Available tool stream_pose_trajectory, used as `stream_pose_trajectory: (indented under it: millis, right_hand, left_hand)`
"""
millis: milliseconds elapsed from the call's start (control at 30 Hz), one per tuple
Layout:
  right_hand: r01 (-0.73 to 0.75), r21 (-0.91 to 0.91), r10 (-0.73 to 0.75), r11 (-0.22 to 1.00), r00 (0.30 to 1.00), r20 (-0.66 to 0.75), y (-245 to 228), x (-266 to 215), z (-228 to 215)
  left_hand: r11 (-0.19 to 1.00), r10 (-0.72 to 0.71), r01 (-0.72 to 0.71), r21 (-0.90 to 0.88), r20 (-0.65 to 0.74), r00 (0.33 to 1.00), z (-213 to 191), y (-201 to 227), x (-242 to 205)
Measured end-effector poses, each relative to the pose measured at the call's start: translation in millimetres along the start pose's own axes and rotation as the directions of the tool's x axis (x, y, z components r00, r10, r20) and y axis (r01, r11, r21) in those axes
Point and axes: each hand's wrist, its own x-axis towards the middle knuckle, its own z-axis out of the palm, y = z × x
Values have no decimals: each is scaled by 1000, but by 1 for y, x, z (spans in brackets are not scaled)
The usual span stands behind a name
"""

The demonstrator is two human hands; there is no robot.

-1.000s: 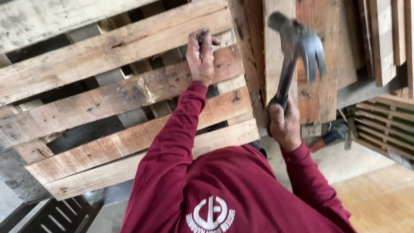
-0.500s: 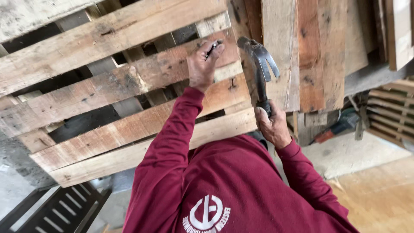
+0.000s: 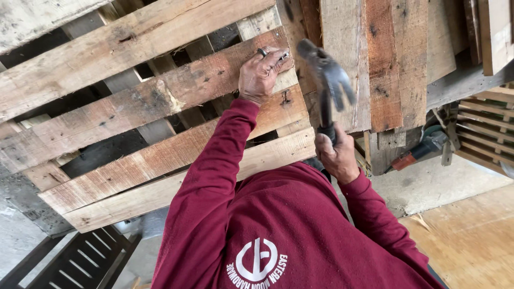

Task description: The person hammers nails into wooden planks to assemble a wooden pallet structure. They repeatedly pick up nails from a container, position them on the wood, and strike them with a hammer. The person also adjusts the position of the planks to align them correctly during the assembly process.

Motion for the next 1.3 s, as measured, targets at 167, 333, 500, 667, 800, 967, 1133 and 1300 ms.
stream_pose_trajectory:
  millis: [167, 333, 500, 667, 800, 967, 1133, 1300]
  right_hand:
    - [-203, 32, 205, 979, 978, -47, -31, 2, -9]
    - [597, 470, -561, 650, 794, -232, -69, -4, -15]
    - [28, 62, -29, 998, 1000, 8, -32, 15, -3]
    - [148, 262, -150, 954, 989, -14, -49, 12, -19]
    - [767, 344, -718, 542, 635, -285, -90, 23, -32]
    - [78, 19, -77, 997, 996, -32, -51, 20, 15]
    - [148, 96, -146, 984, 989, -36, -69, 15, -19]
    - [768, 390, -790, 507, 595, -145, -98, 41, -59]
  left_hand:
    - [984, -2, -24, 175, 145, 989, 11, -27, 2]
    - [987, -119, 85, -137, -266, 957, 23, -48, 11]
    - [939, -282, 156, -306, -431, 857, 20, -40, 11]
    - [949, -239, 118, -293, -420, 876, 14, -36, 22]
    - [941, -251, 116, -319, -426, 869, 13, -31, 18]
    - [936, -318, 213, -280, -415, 852, -1, -20, 17]
    - [895, -357, 168, -414, -437, 826, 2, -6, 22]
    - [905, -303, 86, -417, -488, 818, 1, -12, 23]
